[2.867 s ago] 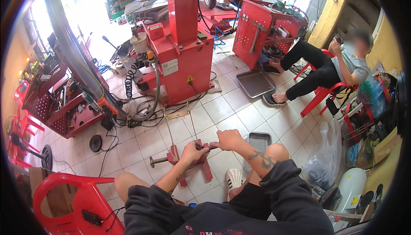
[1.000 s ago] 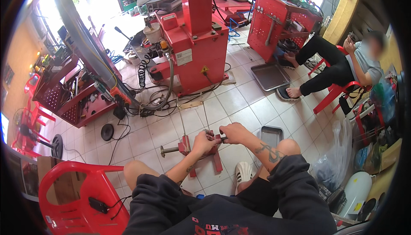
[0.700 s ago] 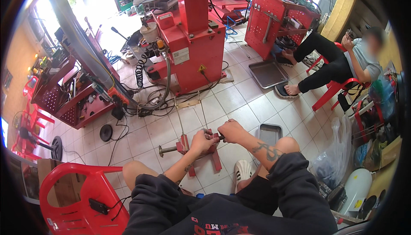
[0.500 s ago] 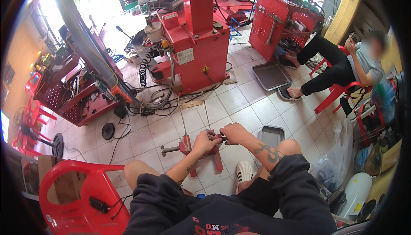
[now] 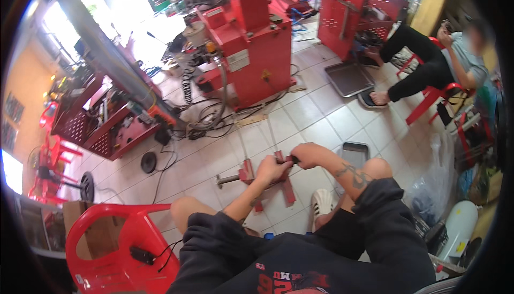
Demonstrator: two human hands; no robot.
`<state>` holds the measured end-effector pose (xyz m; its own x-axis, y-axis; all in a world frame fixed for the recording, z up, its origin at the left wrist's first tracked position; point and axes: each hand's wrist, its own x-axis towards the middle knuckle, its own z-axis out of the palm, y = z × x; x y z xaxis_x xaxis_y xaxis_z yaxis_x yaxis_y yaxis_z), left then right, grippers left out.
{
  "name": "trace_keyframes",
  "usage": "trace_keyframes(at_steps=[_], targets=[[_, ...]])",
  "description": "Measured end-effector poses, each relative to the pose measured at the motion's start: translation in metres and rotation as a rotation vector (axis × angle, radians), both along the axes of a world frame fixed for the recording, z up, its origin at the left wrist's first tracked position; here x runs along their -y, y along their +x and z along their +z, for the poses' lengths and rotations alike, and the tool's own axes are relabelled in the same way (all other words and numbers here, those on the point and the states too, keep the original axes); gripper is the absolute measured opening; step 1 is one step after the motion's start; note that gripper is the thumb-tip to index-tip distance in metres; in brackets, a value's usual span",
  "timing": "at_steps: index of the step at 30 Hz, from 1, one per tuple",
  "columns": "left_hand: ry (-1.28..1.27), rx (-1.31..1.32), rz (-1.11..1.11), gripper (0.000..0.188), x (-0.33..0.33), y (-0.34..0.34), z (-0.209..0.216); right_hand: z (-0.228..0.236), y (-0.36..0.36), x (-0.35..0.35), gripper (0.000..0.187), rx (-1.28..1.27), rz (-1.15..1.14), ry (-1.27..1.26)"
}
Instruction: The person sits on a low stool in a workshop and uses a hammer to tap a metal rod into a red metal frame. They repeatedly adjust the rod and strike it to secure it in place.
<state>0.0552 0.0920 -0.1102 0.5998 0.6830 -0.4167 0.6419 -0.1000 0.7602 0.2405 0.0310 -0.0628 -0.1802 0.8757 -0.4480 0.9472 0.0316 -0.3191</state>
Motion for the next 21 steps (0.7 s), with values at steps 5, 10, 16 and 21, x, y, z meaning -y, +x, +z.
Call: trace_keyframes(at_steps=[5,10,16,21], targets=[[0.019,-0.023,-0.017,0.041,0.002,0.004,0.007,-0.001,-0.001,-0.001,0.022,0.103,0.032,0.020],[-0.030,-0.006,0.007,0.041,0.003,0.008,0.014,0.003,-0.003,0.002,0.026,0.117,0.024,0.144],[-0.006,0.006,0.005,0.042,0.000,0.003,-0.001,0.005,-0.005,-0.001,0.023,0.107,0.074,0.039],[0.014,-0.032,-0.017,0.039,0.003,0.009,0.014,-0.014,0.004,0.005,0.021,0.090,0.075,0.031]])
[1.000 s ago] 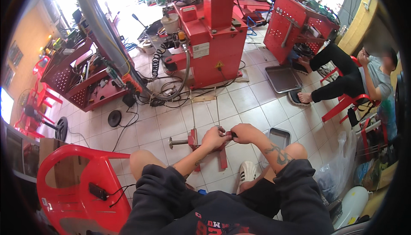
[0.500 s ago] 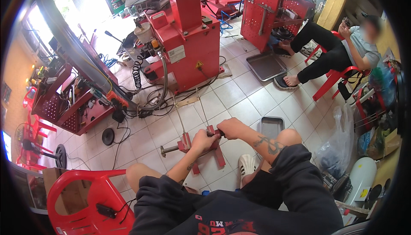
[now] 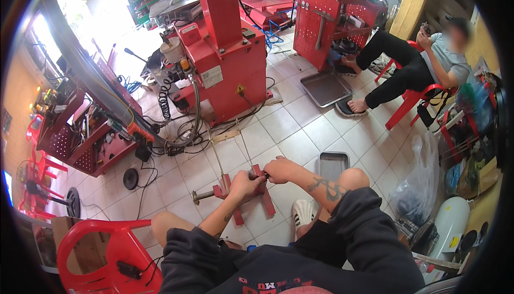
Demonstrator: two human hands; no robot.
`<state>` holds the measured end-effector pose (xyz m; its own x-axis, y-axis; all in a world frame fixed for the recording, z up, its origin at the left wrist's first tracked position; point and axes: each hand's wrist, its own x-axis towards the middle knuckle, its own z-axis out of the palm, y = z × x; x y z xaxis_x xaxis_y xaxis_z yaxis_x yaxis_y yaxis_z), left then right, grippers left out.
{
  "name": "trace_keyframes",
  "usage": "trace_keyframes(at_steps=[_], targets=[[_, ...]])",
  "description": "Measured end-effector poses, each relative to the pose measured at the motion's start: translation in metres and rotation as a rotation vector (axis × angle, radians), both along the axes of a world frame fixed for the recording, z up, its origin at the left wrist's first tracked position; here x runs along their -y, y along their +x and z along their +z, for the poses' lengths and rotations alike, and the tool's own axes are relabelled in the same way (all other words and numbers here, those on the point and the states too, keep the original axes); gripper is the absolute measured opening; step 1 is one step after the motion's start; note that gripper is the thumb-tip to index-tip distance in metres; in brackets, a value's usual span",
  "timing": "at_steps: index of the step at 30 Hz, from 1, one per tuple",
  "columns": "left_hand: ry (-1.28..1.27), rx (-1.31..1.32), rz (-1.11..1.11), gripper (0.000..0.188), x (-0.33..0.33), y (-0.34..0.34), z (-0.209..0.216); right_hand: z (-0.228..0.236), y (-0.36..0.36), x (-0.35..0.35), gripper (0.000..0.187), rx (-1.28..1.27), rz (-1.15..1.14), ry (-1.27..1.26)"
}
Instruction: The person sits on a low stool in a workshop and uses a hammer to tap a metal rod into a red metal frame. They repeatedly adjust the rod and strike it to secure it in place.
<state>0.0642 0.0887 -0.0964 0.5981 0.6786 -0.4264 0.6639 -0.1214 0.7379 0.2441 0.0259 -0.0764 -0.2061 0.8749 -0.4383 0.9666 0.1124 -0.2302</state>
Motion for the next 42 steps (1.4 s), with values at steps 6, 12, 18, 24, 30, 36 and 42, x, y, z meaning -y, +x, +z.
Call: trace_keyframes(at_steps=[6,12,18,24,30,36,42], targets=[[0.016,0.022,0.018,0.045,-0.006,-0.006,-0.024,0.010,-0.003,-0.003,0.020,0.033,-0.009,0.024],[0.020,0.054,0.021,0.046,-0.003,-0.006,-0.021,0.008,-0.004,0.002,0.020,0.000,-0.065,0.166],[0.030,0.002,0.035,0.045,-0.001,-0.009,-0.008,0.024,-0.008,-0.005,0.024,-0.059,-0.066,-0.101],[0.080,-0.010,0.068,0.044,0.003,-0.010,-0.008,0.009,-0.008,-0.017,0.026,0.023,-0.058,-0.023],[0.095,-0.055,0.051,0.045,0.009,-0.004,0.008,0.001,0.000,-0.011,0.033,0.050,0.008,0.070],[0.151,-0.038,0.053,0.045,0.008,-0.012,0.006,-0.001,0.000,-0.028,0.028,-0.109,-0.065,-0.220],[0.114,-0.053,0.067,0.049,0.011,-0.009,0.001,0.009,-0.003,-0.034,0.026,-0.066,-0.078,-0.283]])
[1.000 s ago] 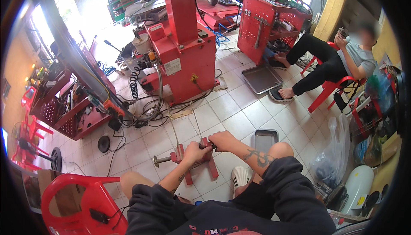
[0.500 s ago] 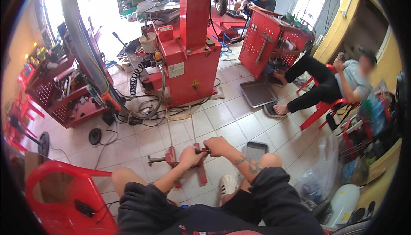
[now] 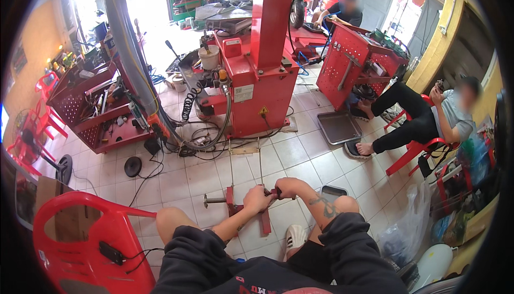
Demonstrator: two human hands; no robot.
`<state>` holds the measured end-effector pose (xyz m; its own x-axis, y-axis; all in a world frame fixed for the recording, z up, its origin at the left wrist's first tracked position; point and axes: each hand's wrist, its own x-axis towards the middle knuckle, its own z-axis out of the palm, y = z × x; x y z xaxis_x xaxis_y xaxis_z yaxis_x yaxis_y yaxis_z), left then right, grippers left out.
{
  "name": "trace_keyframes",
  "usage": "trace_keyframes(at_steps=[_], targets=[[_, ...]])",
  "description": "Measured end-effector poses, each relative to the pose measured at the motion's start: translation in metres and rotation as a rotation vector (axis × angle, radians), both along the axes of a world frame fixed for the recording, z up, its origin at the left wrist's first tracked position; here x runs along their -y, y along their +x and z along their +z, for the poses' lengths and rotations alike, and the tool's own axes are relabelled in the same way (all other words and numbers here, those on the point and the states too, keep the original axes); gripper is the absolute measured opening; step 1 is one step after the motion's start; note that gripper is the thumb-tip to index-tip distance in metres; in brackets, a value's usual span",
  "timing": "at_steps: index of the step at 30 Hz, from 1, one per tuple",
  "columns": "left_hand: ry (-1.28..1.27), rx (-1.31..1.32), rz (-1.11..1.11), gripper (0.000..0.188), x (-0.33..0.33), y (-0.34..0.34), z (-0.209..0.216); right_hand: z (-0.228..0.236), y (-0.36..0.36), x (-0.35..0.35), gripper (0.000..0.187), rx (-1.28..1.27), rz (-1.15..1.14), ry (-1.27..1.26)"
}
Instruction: The person sits on a low stool in a workshop and uses a hammer to tap a metal rod into a red metal frame. They repeatedly adjust the rod and strike it to secure it in place.
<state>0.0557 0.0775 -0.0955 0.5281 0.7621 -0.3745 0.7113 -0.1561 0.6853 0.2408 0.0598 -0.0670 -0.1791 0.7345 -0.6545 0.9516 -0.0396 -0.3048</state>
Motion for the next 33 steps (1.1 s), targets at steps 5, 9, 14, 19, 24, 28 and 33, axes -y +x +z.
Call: trace_keyframes(at_steps=[5,9,14,19,24,28,33], targets=[[-0.019,0.051,0.013,0.050,0.000,-0.001,-0.007,0.024,-0.021,0.000,0.029,0.182,0.080,0.094],[-0.032,0.080,0.034,0.048,-0.002,-0.004,-0.020,0.034,-0.026,-0.005,0.026,0.149,0.032,-0.062],[-0.054,-0.003,0.018,0.041,0.001,0.000,0.009,0.016,-0.019,-0.003,0.019,0.191,-0.009,-0.060],[-0.023,0.121,0.021,0.039,-0.001,0.001,-0.010,0.004,-0.014,-0.005,0.019,0.200,0.023,0.038],[0.005,0.162,0.000,0.041,-0.002,-0.001,-0.008,0.003,-0.015,-0.007,0.025,0.232,0.079,0.072],[0.018,0.176,-0.011,0.043,0.002,0.004,-0.012,-0.014,-0.007,-0.007,0.034,0.224,0.069,0.046],[0.057,0.220,-0.005,0.033,0.005,0.001,0.001,-0.001,-0.015,-0.010,0.037,0.287,0.151,0.108]])
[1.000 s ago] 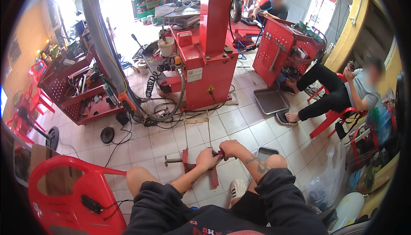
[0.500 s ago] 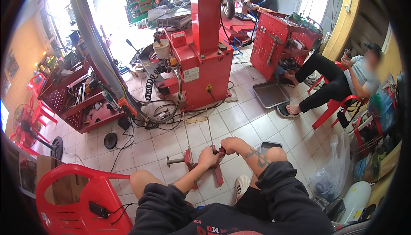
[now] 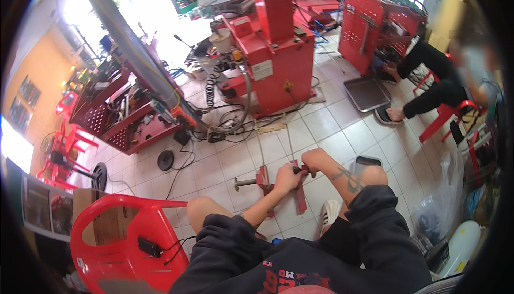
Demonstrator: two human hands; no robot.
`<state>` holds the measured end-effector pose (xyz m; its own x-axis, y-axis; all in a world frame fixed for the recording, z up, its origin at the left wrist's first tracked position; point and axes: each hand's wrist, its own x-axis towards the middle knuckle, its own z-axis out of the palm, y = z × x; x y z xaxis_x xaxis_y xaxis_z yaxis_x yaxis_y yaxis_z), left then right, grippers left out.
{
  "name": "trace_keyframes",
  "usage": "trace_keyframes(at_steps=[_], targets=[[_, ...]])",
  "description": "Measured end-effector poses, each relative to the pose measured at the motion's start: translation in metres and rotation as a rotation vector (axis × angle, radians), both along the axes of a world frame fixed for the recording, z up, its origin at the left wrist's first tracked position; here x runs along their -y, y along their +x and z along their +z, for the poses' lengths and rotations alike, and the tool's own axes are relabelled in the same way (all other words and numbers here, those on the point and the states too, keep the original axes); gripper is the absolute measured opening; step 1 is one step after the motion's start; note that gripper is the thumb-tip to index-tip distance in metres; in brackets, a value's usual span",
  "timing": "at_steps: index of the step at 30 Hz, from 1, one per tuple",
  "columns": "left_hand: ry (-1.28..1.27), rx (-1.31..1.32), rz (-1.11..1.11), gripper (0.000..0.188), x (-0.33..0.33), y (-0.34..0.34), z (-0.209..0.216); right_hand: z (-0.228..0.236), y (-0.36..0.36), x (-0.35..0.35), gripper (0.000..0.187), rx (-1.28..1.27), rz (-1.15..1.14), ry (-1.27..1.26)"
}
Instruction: The person sits on a low stool in a workshop and uses a hammer to tap a metal rod into a red metal frame. They repeatedly adjust the rod and strike it to secure it in place.
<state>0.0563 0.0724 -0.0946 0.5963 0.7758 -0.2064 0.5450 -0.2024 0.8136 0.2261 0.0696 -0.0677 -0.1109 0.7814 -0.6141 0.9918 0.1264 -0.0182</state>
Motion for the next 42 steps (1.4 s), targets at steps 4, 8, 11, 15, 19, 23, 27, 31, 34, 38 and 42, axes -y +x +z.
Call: trace_keyframes(at_steps=[4,8,11,15,19,23,27,31,34,38,42], targets=[[-0.060,-0.023,-0.003,0.033,-0.002,0.003,-0.006,0.008,0.000,0.000,0.041,-0.040,-0.044,-0.050],[-0.072,-0.065,0.018,0.035,-0.004,0.005,-0.008,0.010,0.002,-0.001,0.037,-0.125,-0.100,-0.125],[-0.084,-0.094,0.013,0.036,-0.005,0.009,-0.006,-0.014,0.011,-0.001,0.029,-0.177,-0.127,-0.156],[-0.103,-0.060,0.005,0.036,-0.002,0.011,0.002,-0.028,0.019,0.002,0.029,-0.219,-0.133,-0.143],[-0.129,-0.125,-0.007,0.036,-0.005,0.011,0.011,-0.003,0.013,0.010,0.033,-0.152,-0.126,-0.036],[-0.120,-0.132,-0.005,0.037,-0.004,0.008,0.004,-0.005,0.017,0.011,0.039,-0.149,-0.058,0.055],[-0.136,-0.120,0.019,0.037,-0.004,0.008,0.004,-0.013,0.013,0.018,0.039,-0.131,-0.074,0.112],[-0.098,-0.123,-0.004,0.036,-0.002,0.011,0.000,-0.018,0.022,0.023,0.033,-0.167,-0.069,0.085],[-0.096,-0.141,0.006,0.036,0.000,0.009,0.002,-0.009,0.019,0.025,0.028,-0.201,-0.088,0.026],[-0.052,-0.165,-0.012,0.036,0.003,0.010,0.005,-0.010,0.026,0.032,0.028,-0.315,-0.144,0.033],[-0.051,-0.126,-0.025,0.038,0.005,0.011,0.007,-0.011,0.027,0.030,0.028,-0.198,-0.048,0.152]])
